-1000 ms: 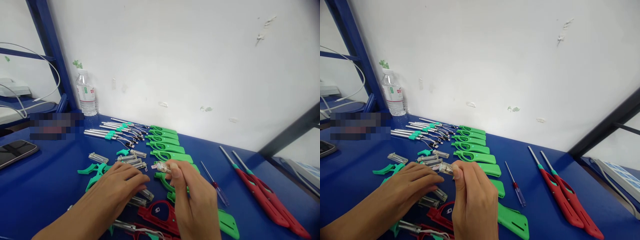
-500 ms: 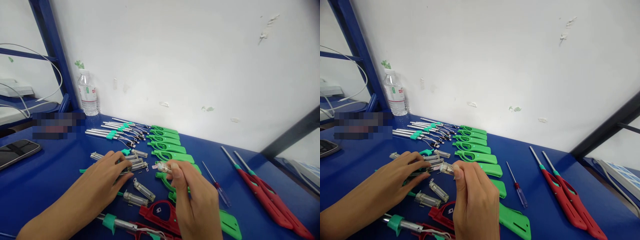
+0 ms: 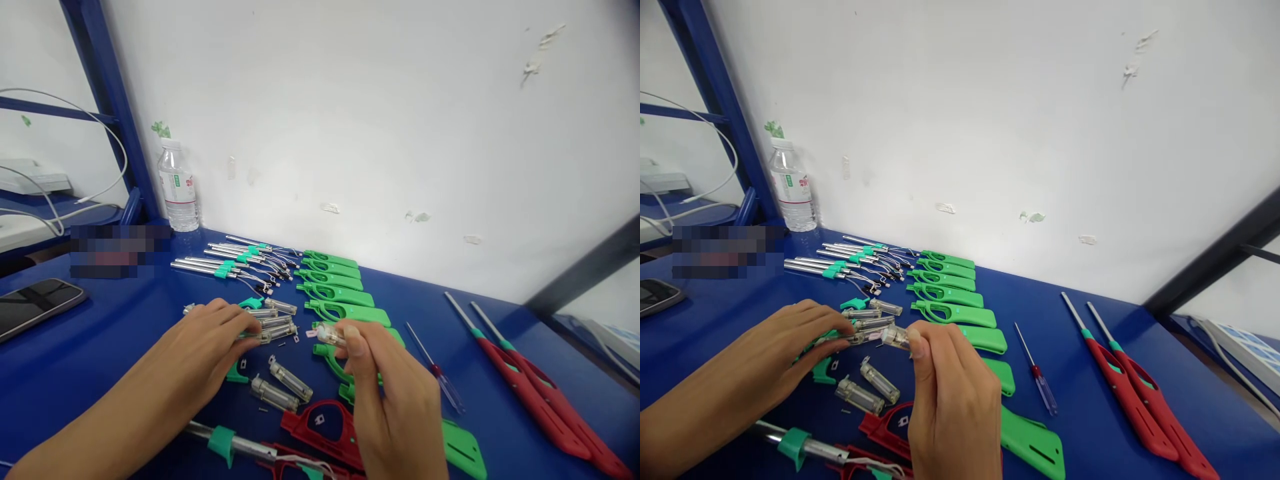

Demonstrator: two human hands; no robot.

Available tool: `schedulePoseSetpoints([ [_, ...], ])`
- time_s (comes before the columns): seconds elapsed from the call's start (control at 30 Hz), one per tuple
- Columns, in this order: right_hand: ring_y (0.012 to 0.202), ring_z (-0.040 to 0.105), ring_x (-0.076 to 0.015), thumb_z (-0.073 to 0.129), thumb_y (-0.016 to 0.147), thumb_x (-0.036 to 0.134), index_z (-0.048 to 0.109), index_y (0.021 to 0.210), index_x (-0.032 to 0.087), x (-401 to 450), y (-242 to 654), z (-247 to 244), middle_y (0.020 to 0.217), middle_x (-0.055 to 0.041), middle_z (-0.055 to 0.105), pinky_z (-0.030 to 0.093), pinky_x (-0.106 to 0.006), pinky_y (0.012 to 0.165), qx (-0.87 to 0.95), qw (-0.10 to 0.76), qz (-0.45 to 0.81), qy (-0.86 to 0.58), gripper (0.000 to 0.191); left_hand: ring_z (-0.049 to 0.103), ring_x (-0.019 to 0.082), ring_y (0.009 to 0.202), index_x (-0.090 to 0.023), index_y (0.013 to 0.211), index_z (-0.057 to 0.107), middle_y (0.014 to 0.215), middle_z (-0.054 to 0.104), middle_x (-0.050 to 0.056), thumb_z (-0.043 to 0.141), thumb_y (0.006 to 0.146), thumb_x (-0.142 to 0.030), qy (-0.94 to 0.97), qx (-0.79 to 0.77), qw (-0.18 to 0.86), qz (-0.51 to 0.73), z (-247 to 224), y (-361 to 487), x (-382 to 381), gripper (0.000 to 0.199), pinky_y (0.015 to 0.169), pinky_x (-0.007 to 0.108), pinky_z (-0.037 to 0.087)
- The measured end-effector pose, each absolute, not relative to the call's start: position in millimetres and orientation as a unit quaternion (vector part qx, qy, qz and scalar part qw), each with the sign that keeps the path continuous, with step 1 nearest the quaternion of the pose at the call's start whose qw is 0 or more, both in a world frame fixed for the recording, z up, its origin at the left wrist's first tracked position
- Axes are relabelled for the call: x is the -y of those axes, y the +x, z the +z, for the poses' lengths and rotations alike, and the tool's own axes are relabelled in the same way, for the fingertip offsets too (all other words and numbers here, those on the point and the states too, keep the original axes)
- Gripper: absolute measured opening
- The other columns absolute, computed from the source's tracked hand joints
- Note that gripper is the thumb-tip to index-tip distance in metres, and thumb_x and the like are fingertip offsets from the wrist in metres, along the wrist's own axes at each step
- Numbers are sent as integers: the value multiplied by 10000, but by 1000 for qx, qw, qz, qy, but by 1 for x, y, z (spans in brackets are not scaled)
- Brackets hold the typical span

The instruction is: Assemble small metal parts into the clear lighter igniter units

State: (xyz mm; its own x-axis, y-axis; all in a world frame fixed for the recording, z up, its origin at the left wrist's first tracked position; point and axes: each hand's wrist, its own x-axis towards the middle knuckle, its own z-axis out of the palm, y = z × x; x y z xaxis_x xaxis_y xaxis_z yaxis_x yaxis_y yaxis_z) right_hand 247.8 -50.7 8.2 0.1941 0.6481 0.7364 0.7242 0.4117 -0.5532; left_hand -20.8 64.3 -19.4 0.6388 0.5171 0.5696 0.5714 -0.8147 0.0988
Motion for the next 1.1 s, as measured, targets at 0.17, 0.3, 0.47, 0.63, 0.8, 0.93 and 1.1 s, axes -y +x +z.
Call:
schedulePoseSetpoints([
  [0.17, 762, 834, -170, 552, 1385, 392, 869, 1084, 295, 51, 248, 8, 886, 26, 844, 597, -296, 737, 634, 545, -40, -547, 448, 874, 240, 985, -295, 1280, 830, 1126, 902, -11, 455, 1448, -444, -886, 291, 76, -352, -12, -13, -59, 437, 855, 377, 598],
  [0.3, 769, 823, -145, 559, 1386, 370, 864, 1092, 303, 51, 248, 7, 910, 43, 849, 575, -279, 741, 635, 547, -39, -543, 429, 852, 239, 1018, -301, 1286, 820, 1212, 866, 20, 341, 1463, -496, -876, 285, 96, -376, -15, -10, -55, 546, 870, 383, 573],
  [0.47, 783, 808, -121, 572, 1384, 350, 839, 1109, 319, 49, 249, 6, 905, 74, 820, 557, -256, 756, 637, 552, -46, -536, 384, 890, 149, 965, -325, 1401, 773, 1272, 831, -4, 363, 1469, -436, -886, 272, 88, -366, -6, -10, -46, 430, 782, 283, 590],
  [0.63, 774, 799, -125, 551, 1393, 362, 833, 1108, 320, 51, 249, 6, 905, 75, 820, 549, -264, 748, 639, 547, -45, -539, 404, 910, 170, 962, -303, 1309, 805, 1217, 882, 2, 321, 1469, -453, -894, 258, 102, -353, 3, -9, -48, 532, 824, 293, 627],
  [0.8, 801, 820, -135, 545, 1395, 361, 841, 1115, 317, 51, 248, 5, 905, 61, 818, 556, -274, 758, 640, 546, -37, -539, 410, 881, 231, 877, -294, 1184, 881, 1100, 933, 3, 372, 1460, -395, -910, 241, 103, -321, -6, -12, -60, 588, 789, 397, 584],
  [0.93, 796, 820, -138, 552, 1392, 353, 821, 1107, 318, 50, 248, 5, 895, 60, 817, 556, -278, 749, 641, 547, -38, -536, 393, 861, 247, 924, -326, 1152, 890, 1067, 938, -34, 594, 1367, -256, -920, 239, 80, -300, -20, -15, -66, 372, 825, 409, 543],
  [1.1, 821, 833, -127, 554, 1390, 341, 821, 1127, 315, 50, 248, 5, 915, 65, 831, 564, -256, 759, 644, 550, -36, -530, 376, 783, 304, 1015, -278, 1203, 873, 1173, 911, 44, 524, 1302, -111, -904, 291, 84, -302, -48, -8, -70, 399, 927, 447, 526],
])
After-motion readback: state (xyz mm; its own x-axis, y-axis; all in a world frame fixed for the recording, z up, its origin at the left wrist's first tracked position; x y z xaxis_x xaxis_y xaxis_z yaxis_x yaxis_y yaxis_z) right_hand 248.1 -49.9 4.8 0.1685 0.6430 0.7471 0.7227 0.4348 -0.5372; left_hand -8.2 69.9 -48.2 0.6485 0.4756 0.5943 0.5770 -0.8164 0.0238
